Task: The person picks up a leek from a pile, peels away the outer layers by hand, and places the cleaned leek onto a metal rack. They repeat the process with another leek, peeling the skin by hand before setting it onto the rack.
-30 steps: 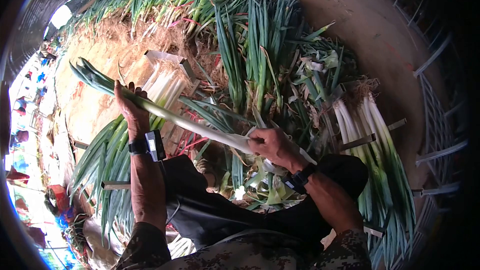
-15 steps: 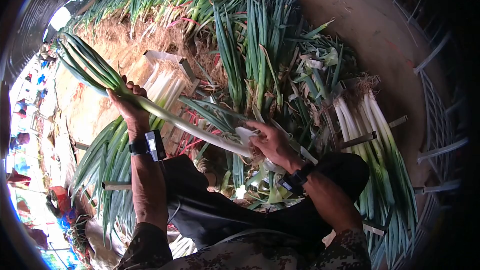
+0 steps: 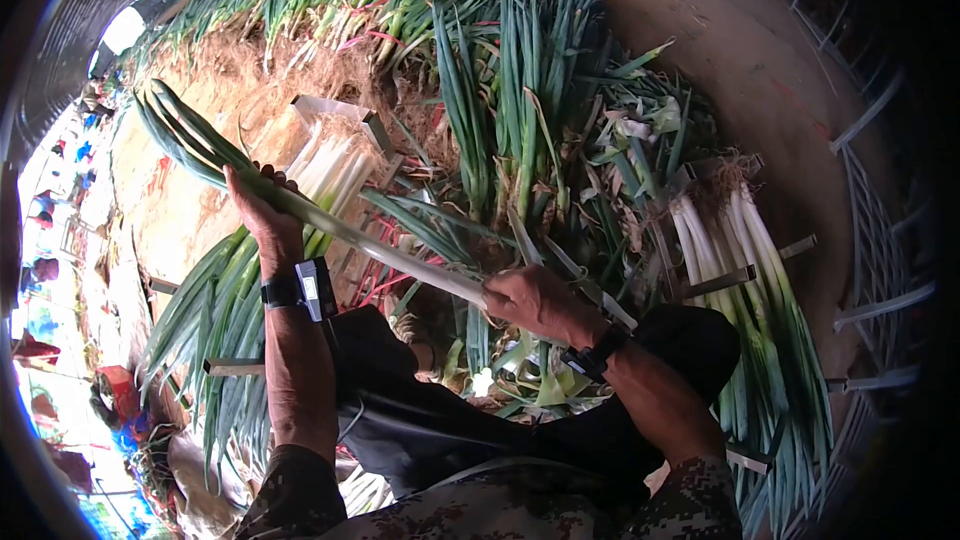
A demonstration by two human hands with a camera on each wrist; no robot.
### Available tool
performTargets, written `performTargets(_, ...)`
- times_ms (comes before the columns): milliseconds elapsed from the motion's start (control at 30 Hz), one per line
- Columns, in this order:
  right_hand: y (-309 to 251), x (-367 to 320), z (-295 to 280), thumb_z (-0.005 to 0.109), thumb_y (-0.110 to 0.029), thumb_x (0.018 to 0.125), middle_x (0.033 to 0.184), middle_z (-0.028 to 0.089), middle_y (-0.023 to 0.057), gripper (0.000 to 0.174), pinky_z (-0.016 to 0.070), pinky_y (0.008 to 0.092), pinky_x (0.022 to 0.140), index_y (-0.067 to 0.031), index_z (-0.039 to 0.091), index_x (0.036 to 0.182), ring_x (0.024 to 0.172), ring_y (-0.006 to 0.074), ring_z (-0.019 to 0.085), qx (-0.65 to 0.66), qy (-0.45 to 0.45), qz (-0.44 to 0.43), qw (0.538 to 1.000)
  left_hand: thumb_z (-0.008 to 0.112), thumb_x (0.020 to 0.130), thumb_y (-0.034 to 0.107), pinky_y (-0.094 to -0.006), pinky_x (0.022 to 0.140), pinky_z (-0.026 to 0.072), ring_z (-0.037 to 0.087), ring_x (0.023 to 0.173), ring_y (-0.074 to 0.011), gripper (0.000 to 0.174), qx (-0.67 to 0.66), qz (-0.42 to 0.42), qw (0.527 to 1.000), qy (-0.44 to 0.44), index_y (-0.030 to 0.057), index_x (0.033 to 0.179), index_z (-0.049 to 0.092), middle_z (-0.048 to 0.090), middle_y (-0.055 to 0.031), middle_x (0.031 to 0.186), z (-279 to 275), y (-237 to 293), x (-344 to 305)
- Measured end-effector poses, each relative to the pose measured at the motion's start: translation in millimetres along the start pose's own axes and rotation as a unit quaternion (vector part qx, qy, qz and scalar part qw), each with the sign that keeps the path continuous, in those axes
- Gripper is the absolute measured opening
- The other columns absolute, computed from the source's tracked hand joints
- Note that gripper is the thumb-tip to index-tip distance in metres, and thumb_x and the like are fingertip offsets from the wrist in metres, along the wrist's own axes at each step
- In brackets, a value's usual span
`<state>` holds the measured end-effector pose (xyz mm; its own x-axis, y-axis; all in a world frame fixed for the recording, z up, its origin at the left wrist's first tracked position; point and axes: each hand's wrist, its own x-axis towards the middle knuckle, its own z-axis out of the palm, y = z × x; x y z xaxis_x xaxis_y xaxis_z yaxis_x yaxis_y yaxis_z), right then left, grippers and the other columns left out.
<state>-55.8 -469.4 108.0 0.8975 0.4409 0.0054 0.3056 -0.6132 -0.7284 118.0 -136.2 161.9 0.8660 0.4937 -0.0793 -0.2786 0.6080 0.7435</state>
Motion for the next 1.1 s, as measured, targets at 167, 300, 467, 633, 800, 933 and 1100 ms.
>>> performTargets(167, 9, -1, 13, 0.063, -0.013, 0.087, 0.076, 0.065, 0.0201, 0.017, 0.0501, 0.0379, 0.06, -0.0004, 0.07, 0.096, 0.068, 0.0333, 0.066, -0.022, 0.07, -0.041, 0.996, 0.064, 0.089, 0.054, -0.0331, 0.06, 0.044, 0.055, 0.067, -0.0178, 0.045, 0.003, 0.006, 1.0, 0.011, 0.0112, 0.099, 0.057, 0.057, -0.0043, 0.081, 3, 0, -4)
performTargets(300, 2, -3, 13, 0.06, -0.012, 0.088, 0.07, 0.063, 0.0191, 0.015, 0.0482, 0.0351, 0.055, 0.0015, 0.067, 0.089, 0.059, 0.0265, 0.066, 0.042, 0.131, 0.04, 0.99, 0.061, 0.091, 0.058, -0.0324, 0.061, 0.0449, 0.054, 0.068, -0.0171, 0.049, -0.013, 0.018, 1.0, 0.01, 0.0099, 0.102, 0.057, 0.057, -0.0039, 0.081, 0, -1, -1)
performTargets(467, 17, -3, 15, 0.058, -0.015, 0.089, 0.065, 0.064, 0.0069, 0.02, 0.0465, 0.0295, 0.054, 0.0029, 0.068, 0.09, 0.059, 0.0115, 0.059, 0.202, 0.115, 0.192, 0.953, 0.056, 0.09, 0.066, -0.03, 0.065, 0.0482, 0.053, 0.068, -0.0164, 0.064, -0.164, -0.03, 0.968, -0.19, 0.0045, 0.107, 0.059, 0.057, -0.0019, 0.078, -18, -4, 18)
performTargets(633, 21, -6, 14, 0.06, -0.018, 0.092, 0.07, 0.063, 0.0018, 0.023, 0.047, 0.0268, 0.061, 0.0026, 0.069, 0.092, 0.067, 0.0066, 0.056, 0.212, 0.128, 0.197, 0.949, 0.056, 0.087, 0.069, -0.0307, 0.066, 0.0452, 0.05, 0.065, -0.0157, 0.07, -0.25, -0.092, 0.916, -0.301, 0.0031, 0.109, 0.062, 0.053, -0.0011, 0.069, -13, 1, 13)
performTargets(800, 34, -13, 15, 0.064, -0.025, 0.095, 0.076, 0.063, 0.0006, 0.026, 0.046, 0.0268, 0.065, 0.0005, 0.07, 0.096, 0.072, 0.0066, 0.055, 0.284, 0.049, 0.127, 0.949, 0.052, 0.09, 0.07, -0.0302, 0.06, 0.0402, 0.046, 0.059, -0.0145, 0.07, -0.226, -0.1, 0.912, -0.329, 0.0014, 0.101, 0.061, 0.051, -0.0008, 0.066, -12, 4, 9)
performTargets(933, 31, -12, 19, 0.065, -0.026, 0.095, 0.075, 0.064, 0.001, 0.025, 0.0458, 0.0285, 0.064, -0.0016, 0.071, 0.098, 0.069, 0.007, 0.054, 0.287, -0.001, 0.143, 0.947, 0.051, 0.091, 0.07, -0.0294, 0.057, 0.0393, 0.047, 0.057, -0.0136, 0.073, -0.23, -0.089, 0.905, -0.346, -0.0006, 0.105, 0.062, 0.05, 0.0, 0.066, -15, 0, 15)
performTargets(1100, 36, -9, 24, 0.065, -0.026, 0.095, 0.071, 0.065, 0.0033, 0.027, 0.0462, 0.0305, 0.058, 0.001, 0.069, 0.092, 0.064, 0.0083, 0.054, 0.145, 0.043, 0.165, 0.975, 0.052, 0.093, 0.065, -0.0257, 0.055, 0.0385, 0.048, 0.055, -0.0105, 0.072, -0.237, -0.087, 0.892, -0.376, -0.0026, 0.115, 0.061, 0.047, 0.002, 0.066, -10, 3, 11)
